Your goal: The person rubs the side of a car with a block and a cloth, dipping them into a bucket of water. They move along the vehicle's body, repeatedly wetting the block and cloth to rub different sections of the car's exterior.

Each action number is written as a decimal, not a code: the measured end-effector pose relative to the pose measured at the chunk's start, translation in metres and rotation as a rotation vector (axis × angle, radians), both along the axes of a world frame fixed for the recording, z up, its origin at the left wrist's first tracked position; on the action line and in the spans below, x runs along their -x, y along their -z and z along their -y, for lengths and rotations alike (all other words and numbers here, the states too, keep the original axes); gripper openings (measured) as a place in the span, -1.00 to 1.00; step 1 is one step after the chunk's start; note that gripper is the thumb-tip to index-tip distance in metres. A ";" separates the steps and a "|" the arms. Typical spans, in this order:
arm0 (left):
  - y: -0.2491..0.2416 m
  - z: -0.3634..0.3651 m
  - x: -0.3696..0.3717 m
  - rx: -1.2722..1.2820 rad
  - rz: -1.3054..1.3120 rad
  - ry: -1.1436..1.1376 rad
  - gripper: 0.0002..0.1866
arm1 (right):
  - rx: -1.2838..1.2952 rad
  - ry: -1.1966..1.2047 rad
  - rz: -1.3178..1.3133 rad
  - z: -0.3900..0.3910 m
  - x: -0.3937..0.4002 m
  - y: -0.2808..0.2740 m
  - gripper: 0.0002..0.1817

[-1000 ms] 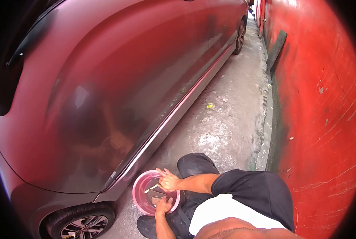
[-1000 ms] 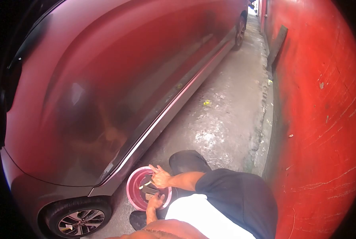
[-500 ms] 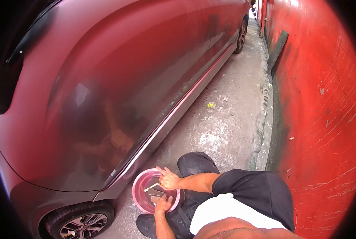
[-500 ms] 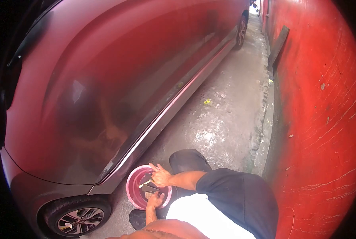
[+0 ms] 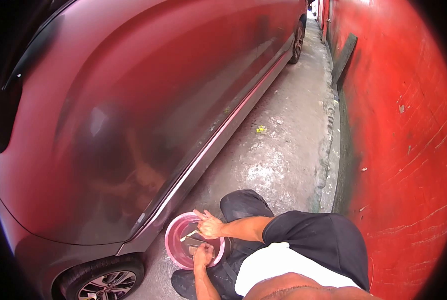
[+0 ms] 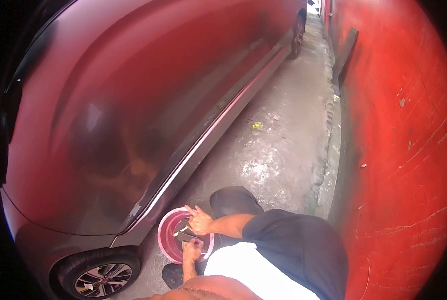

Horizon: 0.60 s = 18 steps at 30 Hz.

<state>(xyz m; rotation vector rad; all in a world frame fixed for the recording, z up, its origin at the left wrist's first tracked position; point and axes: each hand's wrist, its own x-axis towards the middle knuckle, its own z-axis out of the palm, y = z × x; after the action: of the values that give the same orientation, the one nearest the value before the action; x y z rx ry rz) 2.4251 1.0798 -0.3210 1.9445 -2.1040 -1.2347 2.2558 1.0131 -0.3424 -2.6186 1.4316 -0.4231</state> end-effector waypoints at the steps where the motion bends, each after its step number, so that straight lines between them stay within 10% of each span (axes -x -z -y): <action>1: -0.001 0.000 -0.001 0.004 -0.024 -0.020 -0.63 | 0.014 -0.005 -0.008 0.000 -0.001 0.001 -0.52; 18: 0.023 -0.003 -0.009 0.134 -0.037 0.090 -0.77 | 0.033 0.004 -0.016 0.000 -0.001 0.001 -0.52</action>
<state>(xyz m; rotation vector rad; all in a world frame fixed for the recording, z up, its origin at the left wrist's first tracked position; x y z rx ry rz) 2.4344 1.0828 -0.3440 1.7777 -2.2152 -1.1015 2.2572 1.0135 -0.3433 -2.6509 1.4477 -0.4318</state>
